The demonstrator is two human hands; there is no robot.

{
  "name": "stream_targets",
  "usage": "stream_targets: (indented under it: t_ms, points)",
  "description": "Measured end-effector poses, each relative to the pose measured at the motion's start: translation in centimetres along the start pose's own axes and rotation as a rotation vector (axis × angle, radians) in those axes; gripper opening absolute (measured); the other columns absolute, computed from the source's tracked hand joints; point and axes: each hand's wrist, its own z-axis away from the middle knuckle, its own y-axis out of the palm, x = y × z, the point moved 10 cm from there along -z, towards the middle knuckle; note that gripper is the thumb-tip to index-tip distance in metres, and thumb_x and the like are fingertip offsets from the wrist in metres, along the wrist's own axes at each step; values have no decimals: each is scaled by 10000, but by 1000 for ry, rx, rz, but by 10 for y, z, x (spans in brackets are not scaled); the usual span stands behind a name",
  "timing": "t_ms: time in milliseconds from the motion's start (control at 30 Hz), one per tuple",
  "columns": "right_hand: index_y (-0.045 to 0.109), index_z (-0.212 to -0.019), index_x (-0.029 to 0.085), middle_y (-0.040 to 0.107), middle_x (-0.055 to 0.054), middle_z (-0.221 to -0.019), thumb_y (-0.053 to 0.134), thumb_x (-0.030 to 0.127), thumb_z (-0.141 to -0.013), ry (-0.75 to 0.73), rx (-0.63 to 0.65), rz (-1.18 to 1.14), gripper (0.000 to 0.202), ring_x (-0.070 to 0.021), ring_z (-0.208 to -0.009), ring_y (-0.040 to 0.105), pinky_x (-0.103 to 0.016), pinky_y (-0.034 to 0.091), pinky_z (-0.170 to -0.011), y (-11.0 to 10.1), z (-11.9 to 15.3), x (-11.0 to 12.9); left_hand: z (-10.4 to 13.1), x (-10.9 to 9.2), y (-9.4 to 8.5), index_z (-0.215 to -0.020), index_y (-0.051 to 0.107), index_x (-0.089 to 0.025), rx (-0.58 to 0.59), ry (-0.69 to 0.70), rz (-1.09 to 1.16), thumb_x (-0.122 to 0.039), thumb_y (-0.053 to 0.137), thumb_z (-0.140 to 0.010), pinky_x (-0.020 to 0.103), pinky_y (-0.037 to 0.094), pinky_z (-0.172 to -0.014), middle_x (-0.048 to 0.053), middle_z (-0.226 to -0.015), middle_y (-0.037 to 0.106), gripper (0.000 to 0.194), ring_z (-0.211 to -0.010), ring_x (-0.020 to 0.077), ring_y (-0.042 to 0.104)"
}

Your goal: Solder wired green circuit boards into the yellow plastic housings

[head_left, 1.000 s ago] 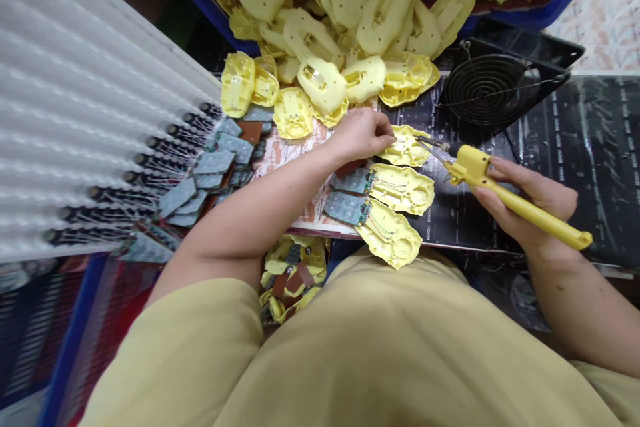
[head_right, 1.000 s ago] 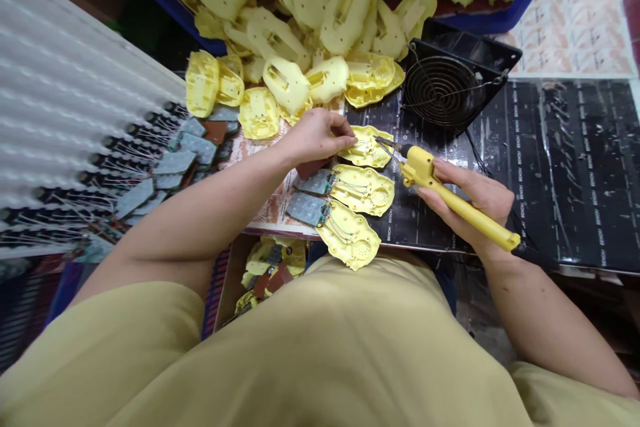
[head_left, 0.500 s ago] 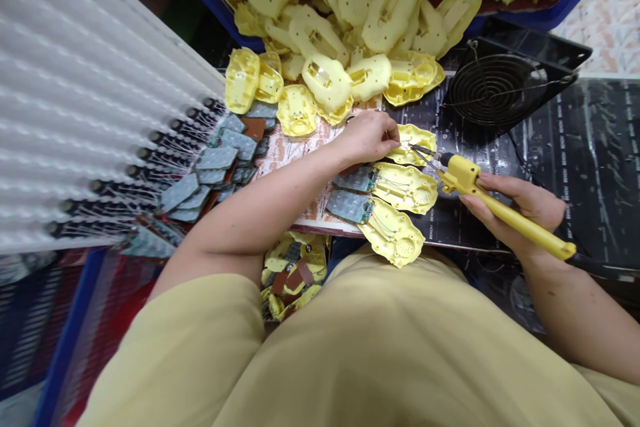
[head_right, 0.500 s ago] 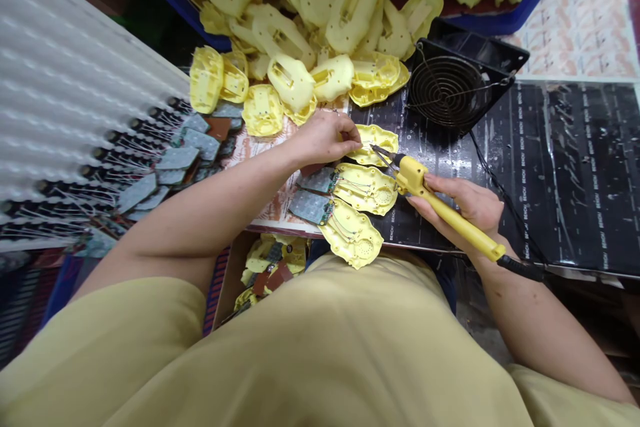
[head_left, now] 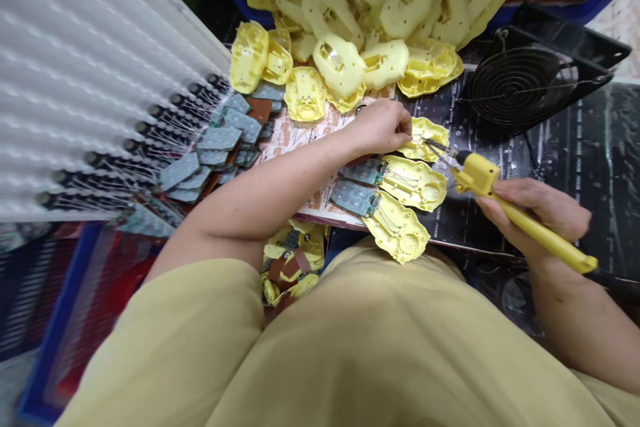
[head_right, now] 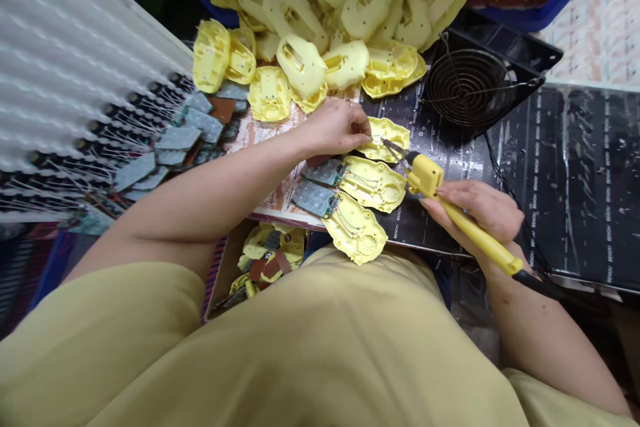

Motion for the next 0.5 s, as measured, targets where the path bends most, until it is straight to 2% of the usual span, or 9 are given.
stream_targets:
  t_ms: [100, 233, 300, 400, 500]
  points:
    - [756, -931, 251, 832, 7, -900, 901, 106, -834, 39, -68, 4, 226, -200, -715, 808, -262, 666, -605, -12, 3, -3, -1, 1, 0, -993, 849, -196, -18, 26, 9, -224, 707, -856, 395, 519, -1092, 59, -1027, 798, 200, -1129, 258, 727]
    - [762, -964, 274, 832, 8, -910, 897, 129, -858, 117, 16, -14, 225, -202, -735, 809, -291, 688, -661, -7, 7, -5, -2, 2, 0, -986, 844, -198, -30, 52, 28, -244, 712, -848, 385, 520, -1082, 48, -993, 790, 195, -1099, 245, 725]
    - [764, -978, 283, 832, 14, -913, 903, 148, -863, 123, 19, -29, 225, -200, -737, 808, -294, 690, -663, -4, 7, -4, -2, 2, 0, -992, 843, -194, -24, 50, 21, -247, 709, -847, 384, 522, -1077, 51, -998, 790, 204, -1099, 247, 726]
    - [758, -952, 282, 830, 26, -898, 927, 220, -866, 71, 22, 4, 200, -192, -717, 799, -282, 669, -610, 1, 5, 0, -1, 0, 0, -1016, 844, -187, -6, 36, 3, -248, 685, -855, 400, 522, -1087, 66, -1039, 795, 234, -1123, 261, 723]
    - [750, -873, 270, 807, 24, -810, 935, 359, -880, 45, 84, 84, 205, -196, -669, 779, -287, 630, -540, 11, 1, -3, 0, -1, 0, -1030, 845, -185, 1, 19, -6, -244, 672, -858, 419, 518, -1107, 83, -1080, 794, 250, -1159, 280, 716]
